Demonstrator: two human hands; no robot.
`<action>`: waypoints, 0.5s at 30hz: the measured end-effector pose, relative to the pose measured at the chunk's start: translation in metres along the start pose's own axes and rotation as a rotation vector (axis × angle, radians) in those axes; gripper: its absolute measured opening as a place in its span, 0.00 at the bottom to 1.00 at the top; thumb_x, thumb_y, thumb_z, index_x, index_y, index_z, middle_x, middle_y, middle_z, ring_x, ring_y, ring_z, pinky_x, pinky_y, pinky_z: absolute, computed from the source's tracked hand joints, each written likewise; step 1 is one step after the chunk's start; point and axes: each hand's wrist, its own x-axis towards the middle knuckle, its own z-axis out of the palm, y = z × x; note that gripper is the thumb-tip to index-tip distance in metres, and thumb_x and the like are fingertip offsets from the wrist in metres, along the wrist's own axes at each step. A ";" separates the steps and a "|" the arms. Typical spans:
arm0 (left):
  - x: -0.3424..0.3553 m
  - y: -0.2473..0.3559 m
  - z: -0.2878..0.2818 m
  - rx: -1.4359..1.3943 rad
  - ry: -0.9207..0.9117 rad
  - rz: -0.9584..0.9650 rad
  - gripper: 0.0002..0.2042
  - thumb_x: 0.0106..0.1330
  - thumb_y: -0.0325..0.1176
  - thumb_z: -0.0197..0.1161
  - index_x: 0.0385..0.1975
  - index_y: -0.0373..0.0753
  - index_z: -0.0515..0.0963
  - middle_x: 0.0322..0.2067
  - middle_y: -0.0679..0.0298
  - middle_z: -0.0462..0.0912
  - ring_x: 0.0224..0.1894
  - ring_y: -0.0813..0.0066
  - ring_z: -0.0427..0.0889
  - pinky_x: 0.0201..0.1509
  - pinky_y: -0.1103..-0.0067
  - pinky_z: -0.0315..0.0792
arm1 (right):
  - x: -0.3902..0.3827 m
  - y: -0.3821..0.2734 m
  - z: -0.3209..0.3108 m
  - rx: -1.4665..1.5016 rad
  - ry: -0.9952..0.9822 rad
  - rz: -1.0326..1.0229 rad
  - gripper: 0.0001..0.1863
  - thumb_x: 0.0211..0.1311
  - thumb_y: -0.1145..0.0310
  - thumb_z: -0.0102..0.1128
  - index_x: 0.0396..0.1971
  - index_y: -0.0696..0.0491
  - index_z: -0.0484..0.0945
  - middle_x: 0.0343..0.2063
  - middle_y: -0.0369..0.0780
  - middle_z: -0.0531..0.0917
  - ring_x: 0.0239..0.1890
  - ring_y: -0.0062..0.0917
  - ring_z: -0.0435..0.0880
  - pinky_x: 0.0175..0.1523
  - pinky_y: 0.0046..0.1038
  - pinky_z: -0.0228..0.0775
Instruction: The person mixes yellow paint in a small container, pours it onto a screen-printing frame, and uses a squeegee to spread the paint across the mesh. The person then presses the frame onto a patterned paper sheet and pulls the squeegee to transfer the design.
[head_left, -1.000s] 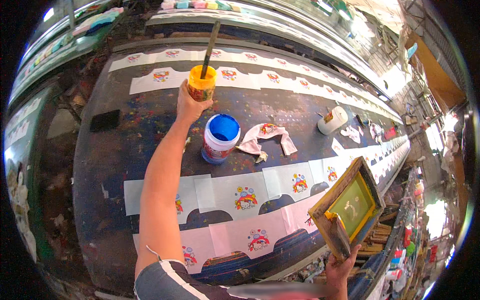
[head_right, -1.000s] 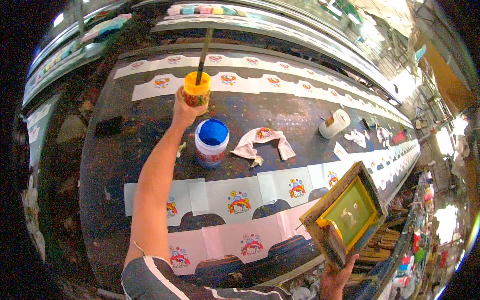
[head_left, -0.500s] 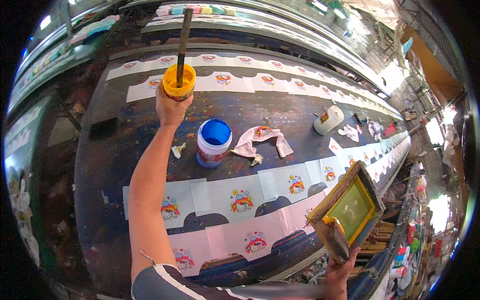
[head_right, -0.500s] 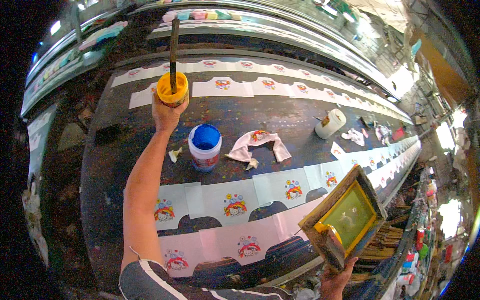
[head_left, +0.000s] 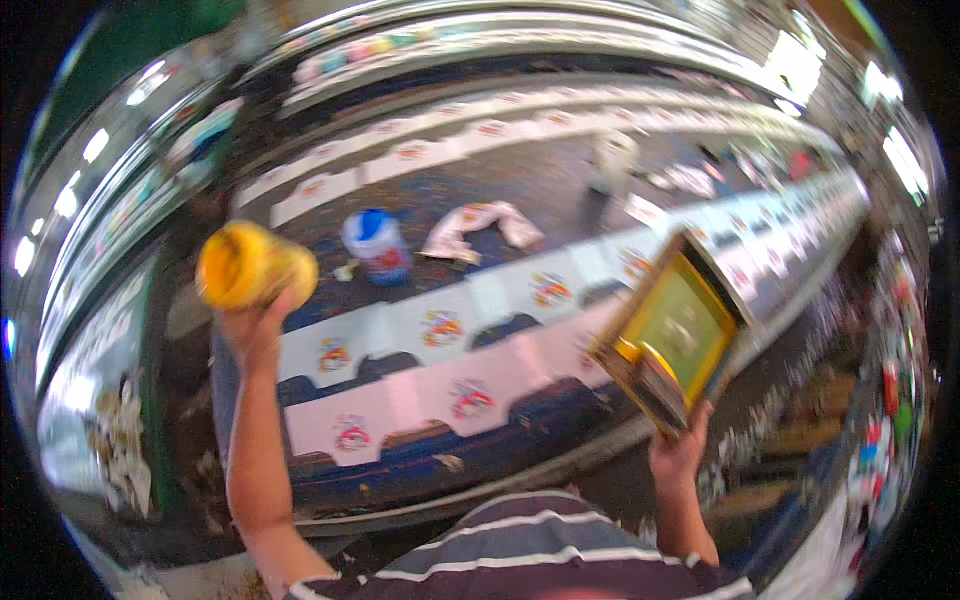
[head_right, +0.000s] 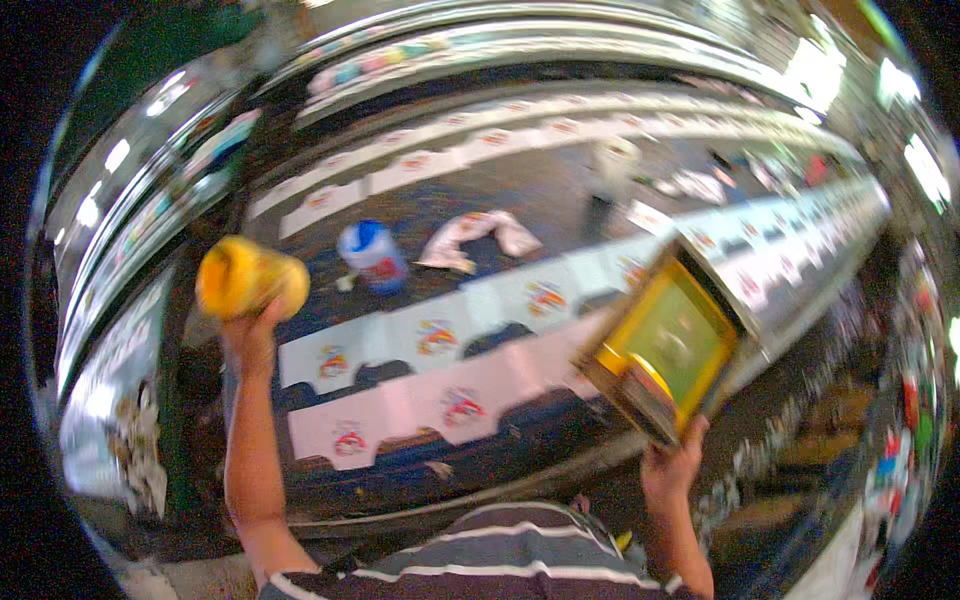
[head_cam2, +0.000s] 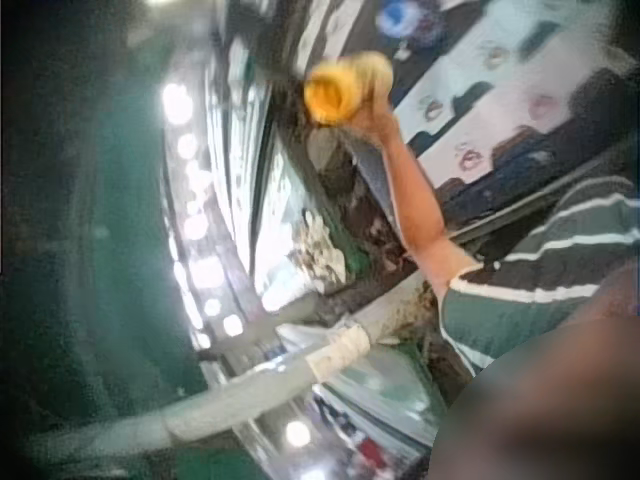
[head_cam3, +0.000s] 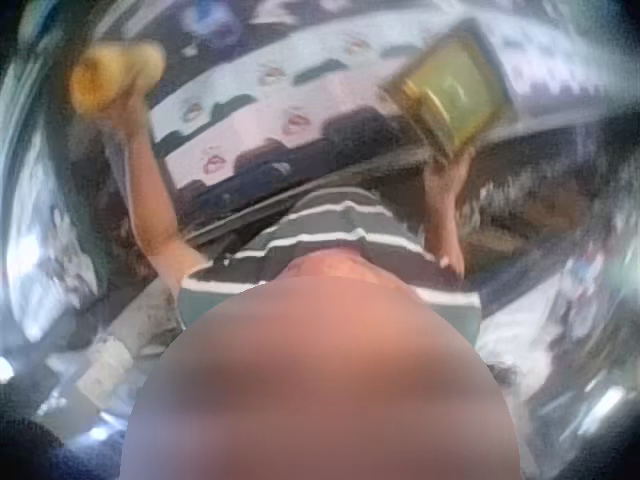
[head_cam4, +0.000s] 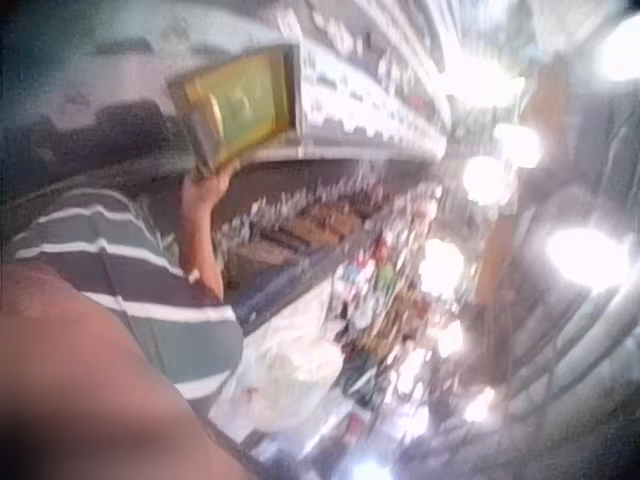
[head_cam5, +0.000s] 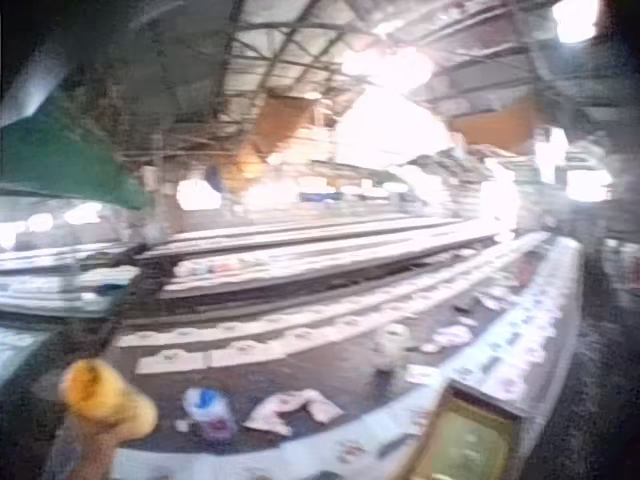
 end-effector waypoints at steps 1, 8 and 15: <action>-0.023 0.013 0.005 0.020 -0.004 -0.031 0.36 0.65 0.22 0.83 0.75 0.37 0.79 0.68 0.59 0.88 0.70 0.61 0.88 0.79 0.58 0.81 | 0.007 -0.001 -0.011 0.078 -0.045 -0.026 0.26 0.92 0.39 0.56 0.65 0.47 0.83 0.52 0.33 0.93 0.50 0.29 0.92 0.49 0.33 0.84; -0.219 0.088 0.096 -0.008 0.077 -0.212 0.42 0.63 0.20 0.82 0.80 0.36 0.73 0.71 0.56 0.83 0.73 0.58 0.85 0.83 0.57 0.76 | 0.020 -0.089 -0.141 0.079 -0.011 -0.098 0.24 0.92 0.38 0.56 0.60 0.44 0.85 0.44 0.31 0.92 0.38 0.23 0.91 0.35 0.30 0.81; -0.335 0.112 0.250 -0.186 0.023 -0.325 0.44 0.60 0.22 0.83 0.80 0.37 0.72 0.71 0.56 0.83 0.73 0.57 0.84 0.83 0.56 0.76 | 0.015 -0.202 -0.258 0.038 0.232 -0.308 0.22 0.93 0.44 0.57 0.58 0.48 0.85 0.43 0.32 0.92 0.33 0.23 0.91 0.32 0.28 0.80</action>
